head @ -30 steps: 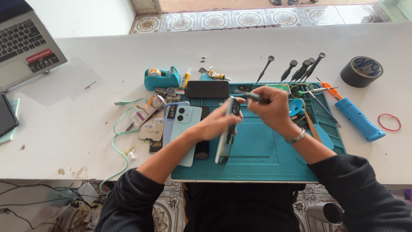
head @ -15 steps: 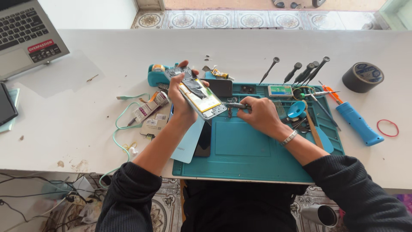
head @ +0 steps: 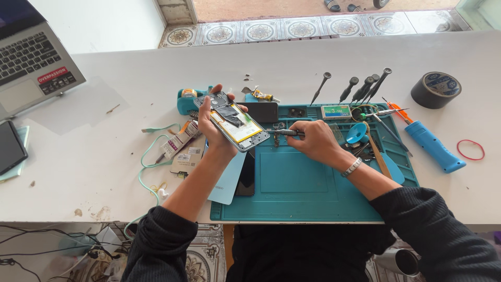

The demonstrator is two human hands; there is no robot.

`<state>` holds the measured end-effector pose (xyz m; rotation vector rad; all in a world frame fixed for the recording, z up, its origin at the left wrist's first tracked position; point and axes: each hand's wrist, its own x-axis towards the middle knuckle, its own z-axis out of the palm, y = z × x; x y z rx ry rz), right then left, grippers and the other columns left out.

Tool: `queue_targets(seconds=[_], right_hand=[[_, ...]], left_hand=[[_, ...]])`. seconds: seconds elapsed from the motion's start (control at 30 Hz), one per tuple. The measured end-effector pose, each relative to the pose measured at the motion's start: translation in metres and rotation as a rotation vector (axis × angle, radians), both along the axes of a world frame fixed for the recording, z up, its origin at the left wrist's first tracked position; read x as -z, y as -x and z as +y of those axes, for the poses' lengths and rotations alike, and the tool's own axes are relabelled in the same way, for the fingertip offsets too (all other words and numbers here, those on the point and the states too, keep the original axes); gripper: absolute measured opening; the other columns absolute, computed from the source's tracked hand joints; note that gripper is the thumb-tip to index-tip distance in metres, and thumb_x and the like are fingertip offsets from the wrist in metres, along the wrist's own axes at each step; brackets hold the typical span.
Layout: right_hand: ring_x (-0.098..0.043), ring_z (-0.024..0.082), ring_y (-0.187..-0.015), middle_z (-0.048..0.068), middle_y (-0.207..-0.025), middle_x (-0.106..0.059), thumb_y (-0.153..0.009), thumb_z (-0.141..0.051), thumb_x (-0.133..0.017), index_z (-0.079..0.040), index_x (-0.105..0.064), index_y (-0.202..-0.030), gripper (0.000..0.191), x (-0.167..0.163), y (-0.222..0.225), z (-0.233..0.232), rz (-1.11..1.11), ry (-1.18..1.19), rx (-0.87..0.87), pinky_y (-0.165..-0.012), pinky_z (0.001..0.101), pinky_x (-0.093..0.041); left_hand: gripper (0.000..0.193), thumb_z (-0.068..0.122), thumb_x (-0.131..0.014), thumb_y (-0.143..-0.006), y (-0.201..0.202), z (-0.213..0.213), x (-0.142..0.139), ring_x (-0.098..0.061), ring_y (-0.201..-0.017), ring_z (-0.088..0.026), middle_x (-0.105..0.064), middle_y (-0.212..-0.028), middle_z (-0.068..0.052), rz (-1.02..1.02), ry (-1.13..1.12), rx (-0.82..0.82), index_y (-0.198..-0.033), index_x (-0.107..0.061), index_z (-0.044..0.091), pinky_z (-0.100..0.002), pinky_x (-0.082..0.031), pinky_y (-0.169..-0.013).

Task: The person unscrews the back cover of a smartphone with a screwdriver, then pries the cover off and lifts out the internal battery, working on a repair mat. They use a pry tool and a brush on the exposed internals while holding the phone steady with the other hand.

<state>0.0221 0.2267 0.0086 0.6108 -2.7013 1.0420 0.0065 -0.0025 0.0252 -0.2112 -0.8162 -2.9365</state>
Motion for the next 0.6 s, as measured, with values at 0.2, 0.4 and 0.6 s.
queue_targets(seconds=[0.2, 0.4, 0.6], right_hand=[[-0.052, 0.018, -0.051, 0.006, -0.06, -0.061, -0.094, -0.031, -0.075, -0.003, -0.074, -0.094, 0.027, -0.011, 0.002, 0.019, -0.062, -0.002, 0.056, -0.05, 0.0354, -0.039], [-0.065, 0.029, -0.085, 0.01, -0.079, -0.071, -0.091, -0.021, -0.072, -0.003, -0.074, -0.105, 0.023, -0.028, 0.006, 0.046, 0.221, -0.215, 0.104, -0.078, 0.0437, -0.05], [-0.066, 0.03, -0.095, 0.009, -0.088, -0.075, -0.087, -0.02, -0.072, -0.008, -0.078, -0.107, 0.023, -0.027, 0.007, 0.055, 0.17, -0.387, 0.112, -0.088, 0.0449, -0.05]], left_hand=[[0.064, 0.063, -0.039, -0.099, 0.001, -0.003, -0.003, -0.065, -0.072, -0.03, -0.058, -0.096, -0.011, -0.03, -0.058, 0.029, -0.13, -0.054, 0.01, -0.04, -0.054, -0.063], [0.066, 0.07, -0.047, -0.093, 0.006, -0.008, -0.005, -0.047, -0.053, -0.015, -0.046, -0.08, -0.001, -0.062, -0.057, 0.173, -0.119, -0.06, 0.01, -0.035, -0.04, -0.055], [0.067, 0.073, -0.047, -0.09, -0.002, -0.001, 0.002, -0.042, -0.049, -0.01, -0.04, -0.073, 0.002, -0.1, 0.095, 0.239, -0.109, -0.064, 0.011, -0.028, -0.033, -0.047]])
